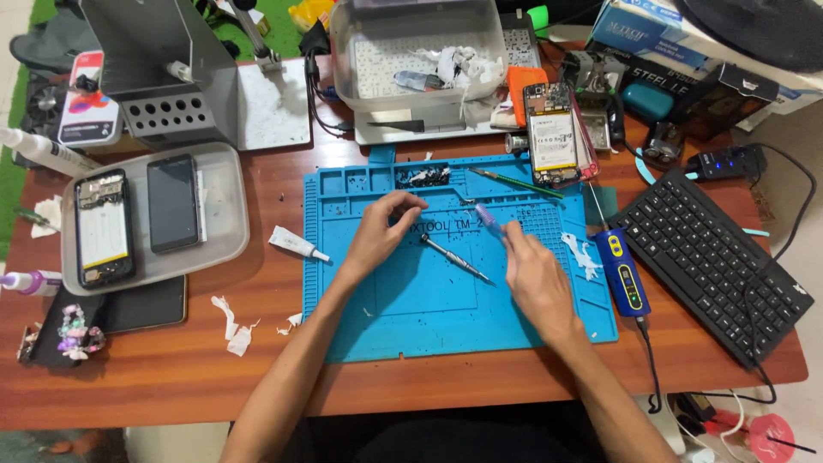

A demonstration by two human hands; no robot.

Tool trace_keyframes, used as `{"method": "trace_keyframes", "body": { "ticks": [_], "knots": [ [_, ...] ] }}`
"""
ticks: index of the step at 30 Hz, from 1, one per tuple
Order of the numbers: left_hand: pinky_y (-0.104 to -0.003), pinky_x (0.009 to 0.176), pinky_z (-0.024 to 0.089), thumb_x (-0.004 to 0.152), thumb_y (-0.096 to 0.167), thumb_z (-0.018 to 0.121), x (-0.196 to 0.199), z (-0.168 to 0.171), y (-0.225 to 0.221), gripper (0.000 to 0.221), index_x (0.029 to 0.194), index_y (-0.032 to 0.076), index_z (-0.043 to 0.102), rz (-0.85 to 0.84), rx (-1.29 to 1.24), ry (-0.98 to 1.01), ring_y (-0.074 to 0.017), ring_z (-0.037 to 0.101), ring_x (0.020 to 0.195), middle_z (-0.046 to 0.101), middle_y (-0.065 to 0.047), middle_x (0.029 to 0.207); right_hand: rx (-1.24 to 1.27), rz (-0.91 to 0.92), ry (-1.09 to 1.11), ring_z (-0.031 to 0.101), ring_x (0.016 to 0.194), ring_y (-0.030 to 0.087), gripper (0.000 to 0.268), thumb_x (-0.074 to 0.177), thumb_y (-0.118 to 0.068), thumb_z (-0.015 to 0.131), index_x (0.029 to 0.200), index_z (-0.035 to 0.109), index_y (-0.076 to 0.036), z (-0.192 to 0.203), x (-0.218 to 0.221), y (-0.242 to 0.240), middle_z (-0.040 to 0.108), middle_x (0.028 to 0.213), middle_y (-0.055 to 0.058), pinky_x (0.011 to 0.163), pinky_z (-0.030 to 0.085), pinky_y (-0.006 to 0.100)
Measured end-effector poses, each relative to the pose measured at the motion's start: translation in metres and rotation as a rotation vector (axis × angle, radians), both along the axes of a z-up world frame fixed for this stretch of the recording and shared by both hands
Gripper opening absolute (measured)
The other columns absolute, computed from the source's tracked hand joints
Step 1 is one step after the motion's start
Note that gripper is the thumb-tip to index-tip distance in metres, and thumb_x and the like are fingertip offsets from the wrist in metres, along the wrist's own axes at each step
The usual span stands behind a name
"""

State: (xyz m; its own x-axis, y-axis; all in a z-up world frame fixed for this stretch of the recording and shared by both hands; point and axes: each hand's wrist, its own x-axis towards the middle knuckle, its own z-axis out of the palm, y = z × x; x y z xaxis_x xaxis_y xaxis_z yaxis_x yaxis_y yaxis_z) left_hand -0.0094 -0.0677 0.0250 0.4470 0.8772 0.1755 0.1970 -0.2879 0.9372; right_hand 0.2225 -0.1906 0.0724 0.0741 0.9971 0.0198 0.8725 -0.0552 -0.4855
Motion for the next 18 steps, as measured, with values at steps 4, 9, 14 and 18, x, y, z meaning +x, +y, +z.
{"method": "trace_keyframes", "body": {
  "ticks": [4,9,14,18],
  "knots": [
    [-0.046,0.082,0.058,0.104,0.003,0.059,0.003,-0.007,0.001,0.015,0.114,0.002,0.07,-0.007,0.015,-0.012,-0.0307,0.069,0.091,0.069,-0.018,0.097,-0.109,0.023,0.018,0.074,0.076,0.035,0.026,0.107,-0.012,0.042,0.126,0.061,-0.017,-0.009,-0.015,0.0,0.071,0.09,0.022,0.059,0.062,0.042],
    [-0.044,0.08,0.058,0.103,0.001,0.059,0.003,-0.006,-0.001,0.015,0.113,0.003,0.071,0.0,0.025,-0.039,-0.0278,0.068,0.087,0.068,-0.017,0.094,-0.048,0.049,0.109,0.074,0.083,0.04,0.025,0.106,-0.016,0.045,0.126,0.061,-0.013,-0.001,-0.006,0.003,0.072,0.094,0.024,0.065,0.061,0.046],
    [-0.036,0.078,0.058,0.107,0.009,0.056,0.003,-0.034,0.003,0.017,0.115,0.008,0.072,0.101,-0.01,-0.139,-0.0195,0.066,0.085,0.07,-0.012,0.091,-0.067,-0.018,0.001,0.074,0.079,0.039,0.026,0.107,-0.01,0.046,0.126,0.062,-0.012,0.015,-0.006,0.008,0.071,0.091,0.027,0.064,0.062,0.044],
    [-0.03,0.073,0.06,0.111,0.021,0.052,0.005,-0.032,0.005,0.026,0.11,0.005,0.073,0.2,-0.143,-0.303,-0.0155,0.065,0.079,0.07,-0.012,0.085,-0.047,0.091,0.089,0.075,0.082,0.036,0.025,0.105,-0.011,0.049,0.123,0.065,-0.013,0.004,-0.017,0.01,0.073,0.092,0.024,0.07,0.063,0.044]
  ]
}}
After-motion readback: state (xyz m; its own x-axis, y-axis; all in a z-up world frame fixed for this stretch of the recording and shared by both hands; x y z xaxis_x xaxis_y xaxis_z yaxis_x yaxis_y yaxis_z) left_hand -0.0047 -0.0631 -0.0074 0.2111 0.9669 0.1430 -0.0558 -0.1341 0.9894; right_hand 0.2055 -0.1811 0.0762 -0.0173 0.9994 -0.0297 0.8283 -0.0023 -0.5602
